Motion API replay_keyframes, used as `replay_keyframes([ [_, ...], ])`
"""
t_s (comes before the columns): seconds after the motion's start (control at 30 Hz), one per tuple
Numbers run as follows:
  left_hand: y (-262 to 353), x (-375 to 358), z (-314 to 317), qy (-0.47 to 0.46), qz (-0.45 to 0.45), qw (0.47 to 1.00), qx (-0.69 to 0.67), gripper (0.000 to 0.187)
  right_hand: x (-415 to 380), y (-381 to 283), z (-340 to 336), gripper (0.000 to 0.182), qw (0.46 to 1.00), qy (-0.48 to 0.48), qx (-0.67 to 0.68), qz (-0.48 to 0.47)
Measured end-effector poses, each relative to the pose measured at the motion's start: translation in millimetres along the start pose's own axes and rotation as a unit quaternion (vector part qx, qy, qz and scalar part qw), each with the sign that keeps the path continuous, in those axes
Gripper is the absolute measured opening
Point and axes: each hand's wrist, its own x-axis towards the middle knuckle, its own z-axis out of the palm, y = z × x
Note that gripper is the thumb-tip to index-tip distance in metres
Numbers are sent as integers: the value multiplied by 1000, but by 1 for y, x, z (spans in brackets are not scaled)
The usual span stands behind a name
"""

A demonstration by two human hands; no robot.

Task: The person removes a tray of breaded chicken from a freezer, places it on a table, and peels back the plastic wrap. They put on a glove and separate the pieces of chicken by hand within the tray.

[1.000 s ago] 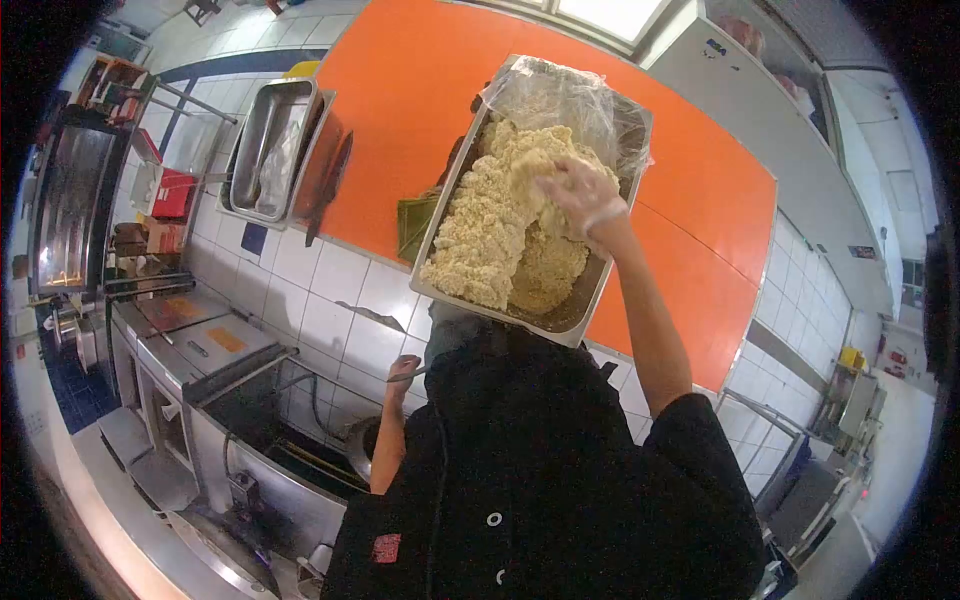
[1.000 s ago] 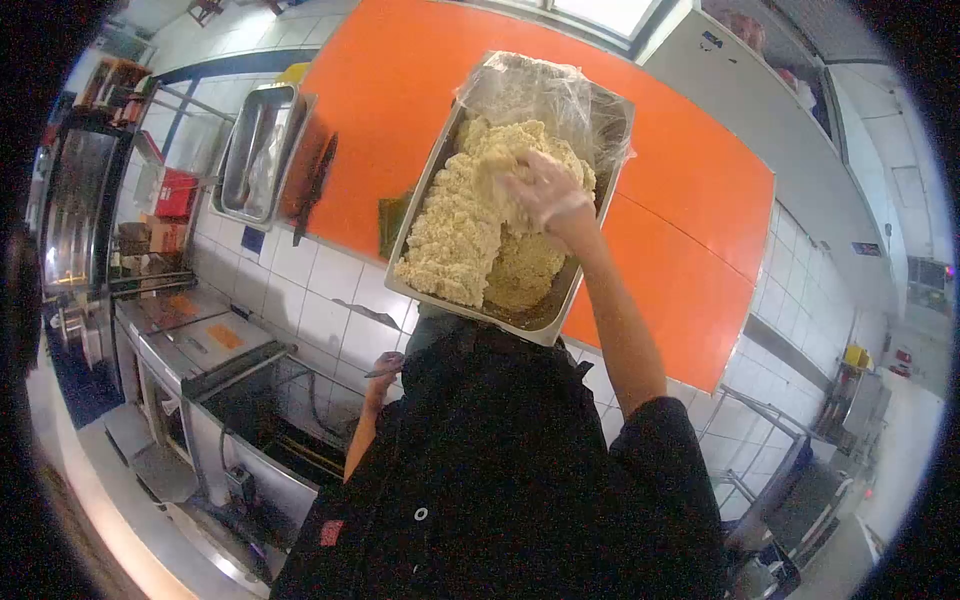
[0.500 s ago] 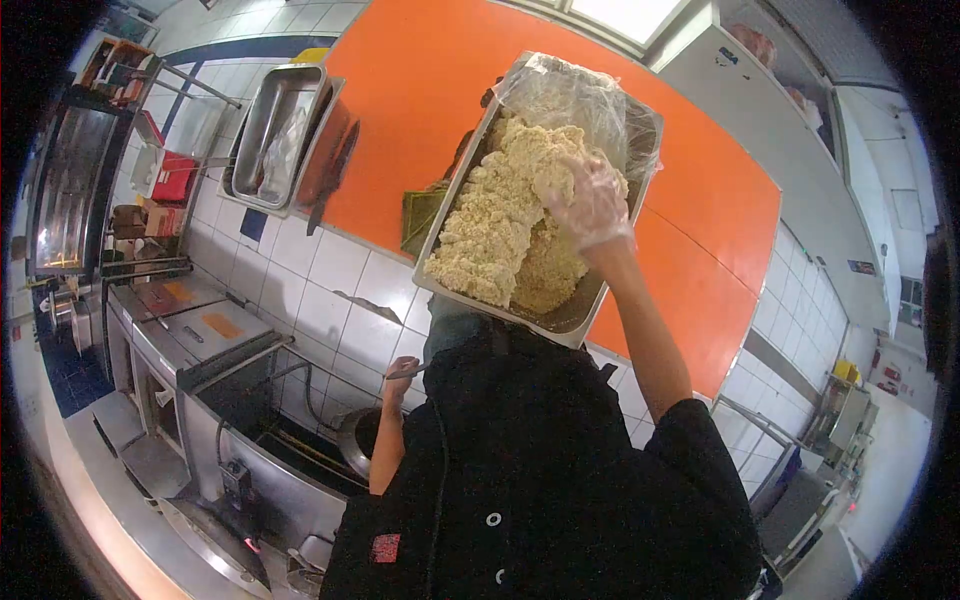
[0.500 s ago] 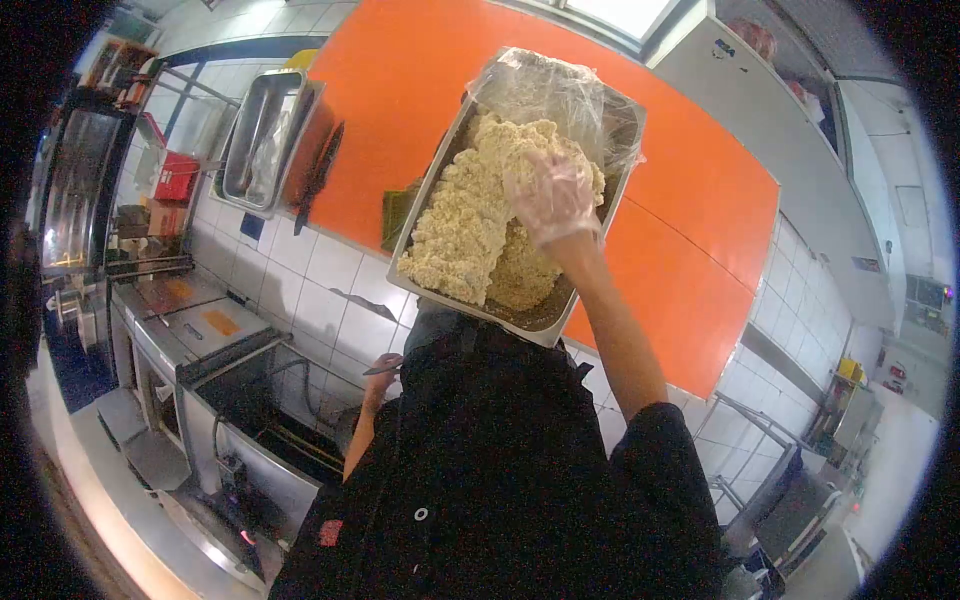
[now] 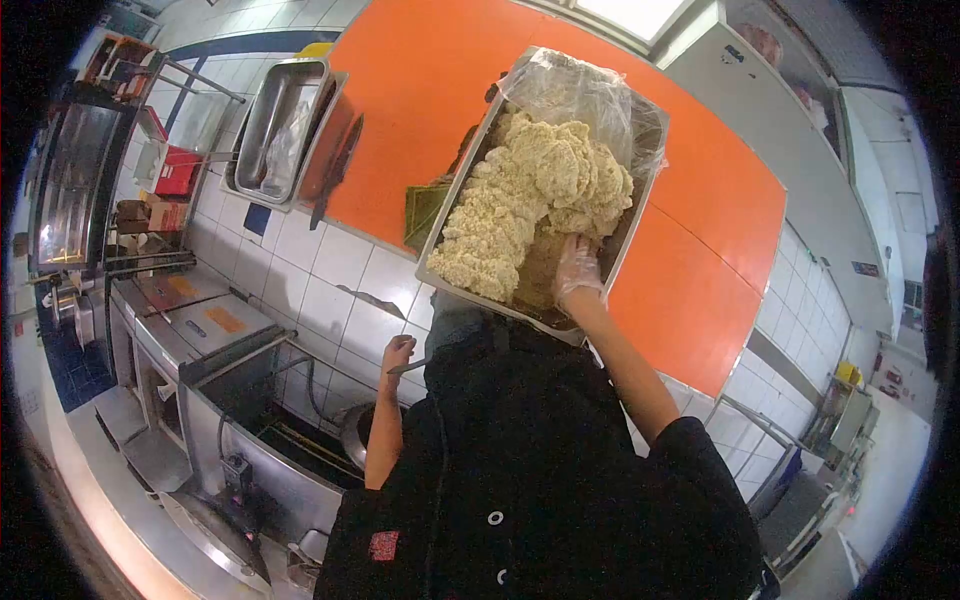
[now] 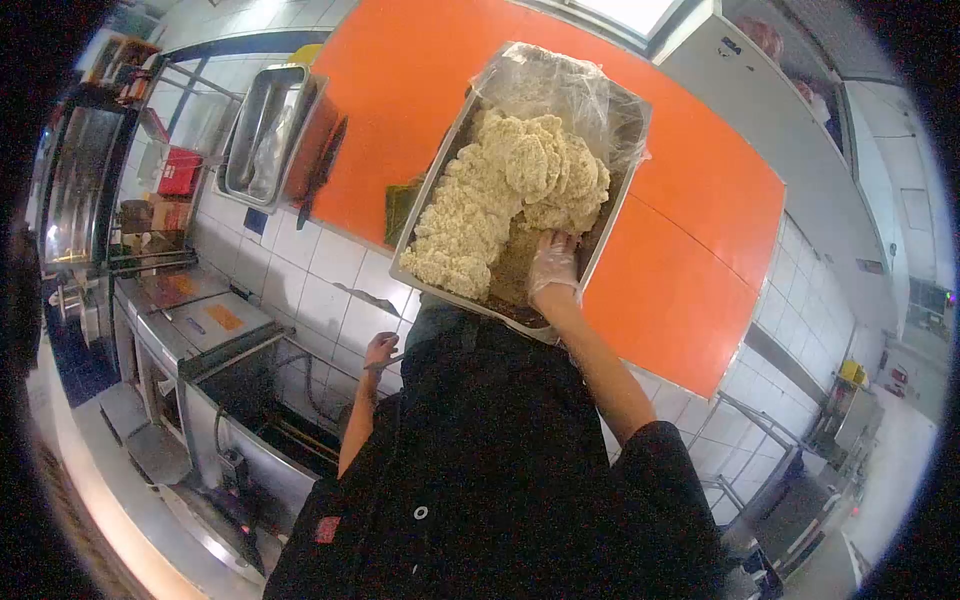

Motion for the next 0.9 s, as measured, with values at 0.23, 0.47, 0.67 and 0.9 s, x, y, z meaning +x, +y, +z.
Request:
replay_keyframes([
  [0.23,-21,3,-5,-23,1,998,52,40,14,0,16,41,999,-2,15,36],
  [0.47,-40,-9,0,-38,6,998,46,38,-10,-12,25,45,998,12,45,-46],
  [0.67,-19,-8,5,-19,-29,998,61,37,-25,2,13,22,995,45,-22,-89],
  [0.9,-37,12,-3,-1,2,999,43,30,-27,36,-68,25,976,-44,180,-115],
])
